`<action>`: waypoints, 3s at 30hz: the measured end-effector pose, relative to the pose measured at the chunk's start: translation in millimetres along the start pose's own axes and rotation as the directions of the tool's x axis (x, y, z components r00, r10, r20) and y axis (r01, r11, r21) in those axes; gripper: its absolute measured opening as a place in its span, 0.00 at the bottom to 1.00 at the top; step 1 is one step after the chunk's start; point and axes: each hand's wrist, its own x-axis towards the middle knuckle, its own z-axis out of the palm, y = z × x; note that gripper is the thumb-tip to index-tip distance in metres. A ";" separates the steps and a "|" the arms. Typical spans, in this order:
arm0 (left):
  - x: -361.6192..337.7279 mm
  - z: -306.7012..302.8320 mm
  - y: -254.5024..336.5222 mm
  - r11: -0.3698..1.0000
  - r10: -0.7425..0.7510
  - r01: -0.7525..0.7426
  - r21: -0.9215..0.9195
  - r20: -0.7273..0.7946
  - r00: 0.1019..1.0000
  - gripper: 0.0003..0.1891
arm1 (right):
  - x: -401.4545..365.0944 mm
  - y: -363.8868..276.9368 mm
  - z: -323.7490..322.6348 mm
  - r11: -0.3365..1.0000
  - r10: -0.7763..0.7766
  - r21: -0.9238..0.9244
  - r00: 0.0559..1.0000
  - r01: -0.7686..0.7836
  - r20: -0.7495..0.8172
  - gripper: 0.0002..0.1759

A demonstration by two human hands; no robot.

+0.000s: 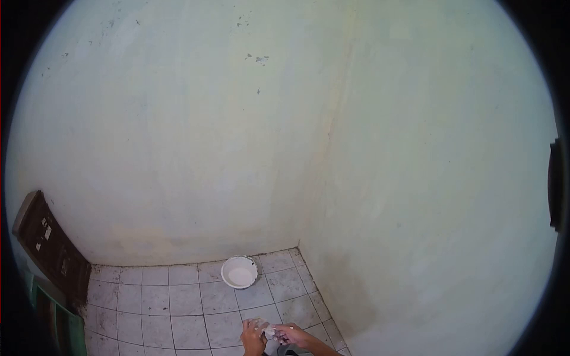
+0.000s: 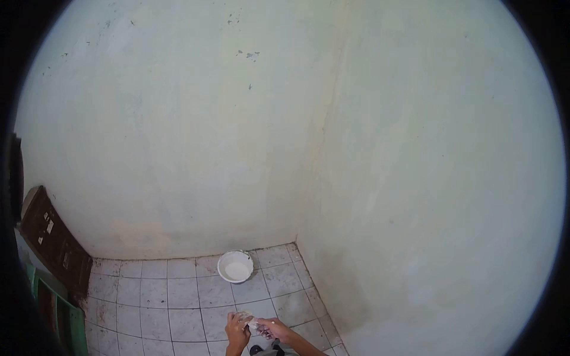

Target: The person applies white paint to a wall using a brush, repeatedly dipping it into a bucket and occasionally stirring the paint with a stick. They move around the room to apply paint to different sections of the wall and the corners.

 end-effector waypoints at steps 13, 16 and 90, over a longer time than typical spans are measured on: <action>14.5 -30.4 6.3 0.983 -0.161 0.153 0.100 0.082 0.983 0.21 | 23.5 14.5 1.3 0.999 -0.015 0.052 1.000 0.014 0.009 0.13; 13.4 -37.9 -1.2 0.961 -0.262 0.258 0.096 0.030 0.964 0.18 | 18.8 8.3 1.7 0.998 -0.033 0.048 0.999 0.035 -0.036 0.13; 336.9 374.0 -261.4 0.054 -0.936 0.908 -0.415 0.295 0.191 0.11 | 320.9 -353.6 -269.0 0.808 -0.142 -0.574 0.989 0.135 0.034 0.15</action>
